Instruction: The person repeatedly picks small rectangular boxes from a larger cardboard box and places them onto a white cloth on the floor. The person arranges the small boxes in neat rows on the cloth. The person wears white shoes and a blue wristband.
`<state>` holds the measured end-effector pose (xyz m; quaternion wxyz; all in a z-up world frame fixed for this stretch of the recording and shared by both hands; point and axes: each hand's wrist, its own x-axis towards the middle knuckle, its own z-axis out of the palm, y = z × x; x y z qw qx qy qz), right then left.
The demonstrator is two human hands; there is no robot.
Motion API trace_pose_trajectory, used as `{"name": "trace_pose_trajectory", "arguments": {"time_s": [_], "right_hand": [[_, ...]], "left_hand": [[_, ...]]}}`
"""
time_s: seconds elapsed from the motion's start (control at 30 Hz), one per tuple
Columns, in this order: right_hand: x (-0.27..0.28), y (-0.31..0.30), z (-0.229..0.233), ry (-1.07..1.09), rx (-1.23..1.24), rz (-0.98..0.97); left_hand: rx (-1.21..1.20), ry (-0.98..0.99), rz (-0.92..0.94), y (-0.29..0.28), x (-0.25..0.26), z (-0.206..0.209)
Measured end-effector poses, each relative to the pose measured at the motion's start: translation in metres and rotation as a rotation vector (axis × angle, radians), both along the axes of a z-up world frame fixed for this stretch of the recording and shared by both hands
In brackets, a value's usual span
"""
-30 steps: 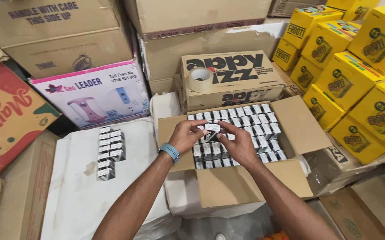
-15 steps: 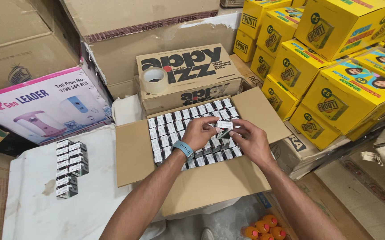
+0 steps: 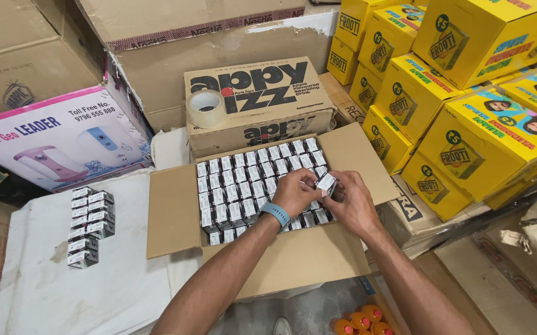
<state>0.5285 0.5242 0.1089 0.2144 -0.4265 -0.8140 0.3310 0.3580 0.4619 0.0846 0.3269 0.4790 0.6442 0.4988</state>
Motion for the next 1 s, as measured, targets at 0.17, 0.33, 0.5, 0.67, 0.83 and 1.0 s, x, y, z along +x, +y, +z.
{"name": "trace_pose_trajectory", "arguments": {"time_s": [0.17, 0.33, 0.5, 0.67, 0.83, 1.0], "right_hand": [[-0.004, 0.018, -0.015, -0.088, 0.025, 0.121], [-0.013, 0.033, -0.045, -0.158, 0.063, 0.228], [-0.02, 0.034, -0.056, -0.182, 0.051, 0.27], [-0.02, 0.03, -0.048, -0.18, 0.022, 0.242], [-0.02, 0.03, -0.049, -0.191, -0.026, 0.242], [-0.022, 0.034, -0.058, -0.22, 0.022, 0.261]], "left_hand": [[-0.076, 0.213, -0.016, 0.007, -0.005, -0.022], [-0.142, 0.399, -0.122, 0.0, -0.004, -0.016], [-0.221, 0.551, -0.157, -0.007, -0.003, -0.006], [-0.257, 0.573, -0.218, -0.008, -0.004, -0.005], [-0.256, 0.589, -0.274, -0.012, -0.003, 0.006], [-0.273, 0.627, -0.279, -0.012, -0.005, 0.015]]}}
